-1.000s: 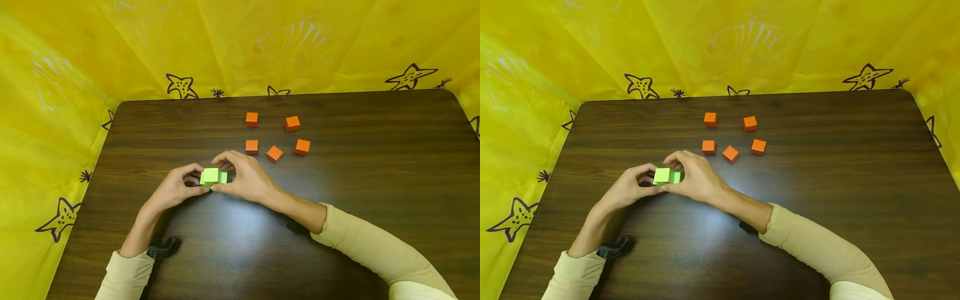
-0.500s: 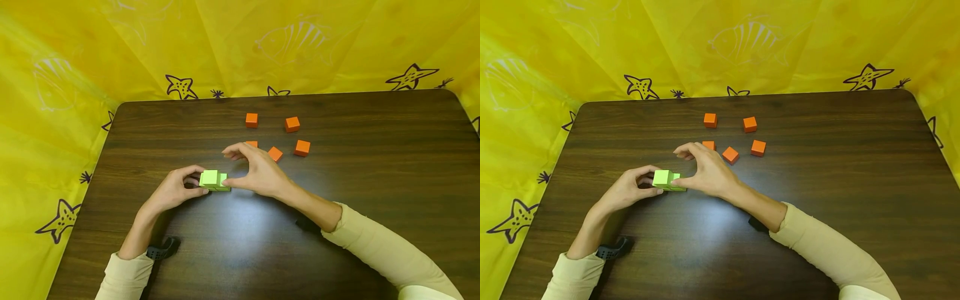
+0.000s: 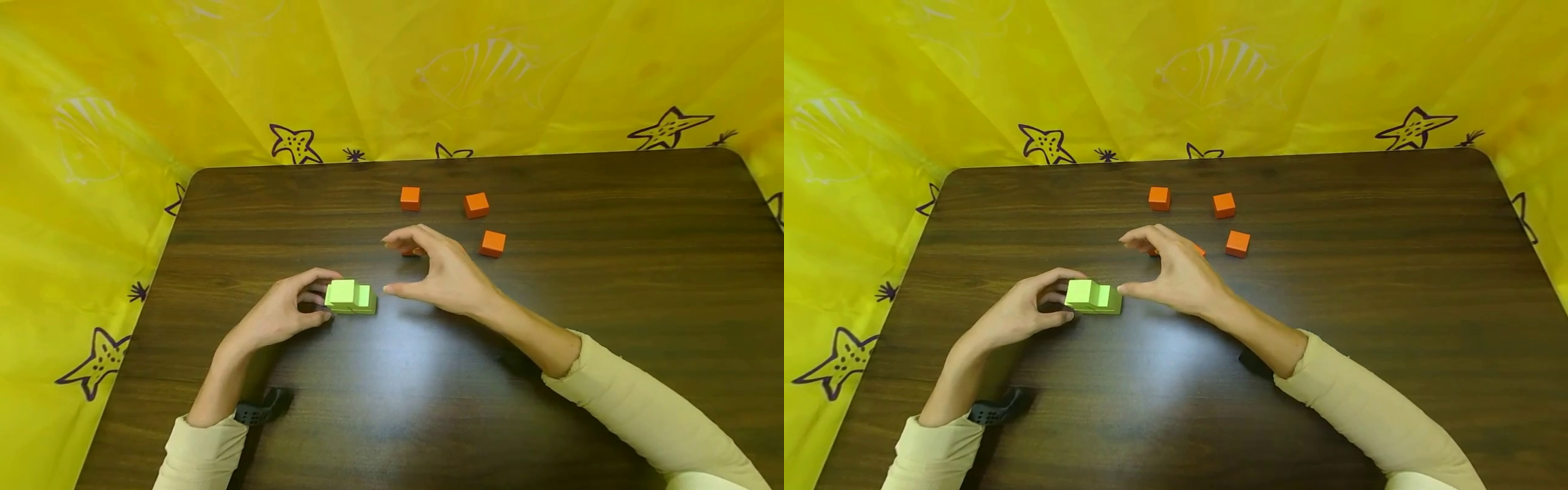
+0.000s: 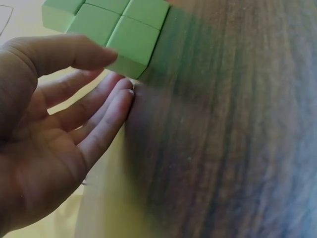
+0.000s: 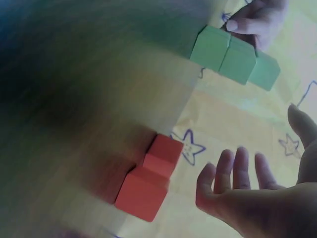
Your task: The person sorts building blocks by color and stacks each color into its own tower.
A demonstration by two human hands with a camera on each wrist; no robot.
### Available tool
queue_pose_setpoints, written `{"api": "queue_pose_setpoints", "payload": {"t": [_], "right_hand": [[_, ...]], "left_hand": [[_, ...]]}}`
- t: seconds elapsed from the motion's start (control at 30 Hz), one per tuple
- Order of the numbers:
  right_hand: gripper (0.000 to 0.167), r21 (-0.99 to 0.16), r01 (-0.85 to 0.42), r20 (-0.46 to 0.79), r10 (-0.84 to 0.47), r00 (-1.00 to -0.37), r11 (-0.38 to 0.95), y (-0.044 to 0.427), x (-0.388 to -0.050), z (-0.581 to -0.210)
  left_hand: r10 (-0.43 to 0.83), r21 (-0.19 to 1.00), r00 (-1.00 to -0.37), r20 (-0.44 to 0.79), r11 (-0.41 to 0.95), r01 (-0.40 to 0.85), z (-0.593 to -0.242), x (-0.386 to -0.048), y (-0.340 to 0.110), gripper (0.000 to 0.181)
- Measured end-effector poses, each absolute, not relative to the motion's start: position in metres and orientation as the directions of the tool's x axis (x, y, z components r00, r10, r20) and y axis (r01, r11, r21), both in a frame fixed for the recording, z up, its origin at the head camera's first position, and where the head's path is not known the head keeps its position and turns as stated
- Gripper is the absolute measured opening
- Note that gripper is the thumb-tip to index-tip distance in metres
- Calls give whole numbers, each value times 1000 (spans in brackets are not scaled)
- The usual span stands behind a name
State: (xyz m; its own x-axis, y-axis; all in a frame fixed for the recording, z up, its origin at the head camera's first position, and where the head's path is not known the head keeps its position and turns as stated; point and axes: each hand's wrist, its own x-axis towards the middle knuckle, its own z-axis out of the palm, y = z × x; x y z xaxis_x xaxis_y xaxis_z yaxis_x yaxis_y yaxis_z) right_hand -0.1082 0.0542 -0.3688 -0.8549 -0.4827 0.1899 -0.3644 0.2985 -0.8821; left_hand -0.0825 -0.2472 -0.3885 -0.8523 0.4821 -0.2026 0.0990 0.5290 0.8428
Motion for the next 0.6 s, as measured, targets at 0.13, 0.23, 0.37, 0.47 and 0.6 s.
{"api": "queue_pose_setpoints", "payload": {"t": [0.13,0.23,0.37,0.47,0.6], "right_hand": [[59,-886,-361,192,-477,-857,292,59,-109,-367],[59,-885,-361,194,-473,-859,293,62,-110,-365],[58,-877,-368,195,-471,-860,309,67,-111,-362],[58,-874,-374,200,-471,-859,312,73,-112,-360],[58,-877,-378,212,-467,-858,297,80,-114,-360]], "left_hand": [[465,833,-872,-156,535,137,-383,-83,-249,56],[453,839,-884,-115,520,157,-379,-84,-250,53],[436,832,-898,-53,517,202,-374,-89,-248,51],[426,812,-905,4,526,251,-366,-95,-244,49],[426,799,-903,53,525,295,-354,-103,-236,43]]}}
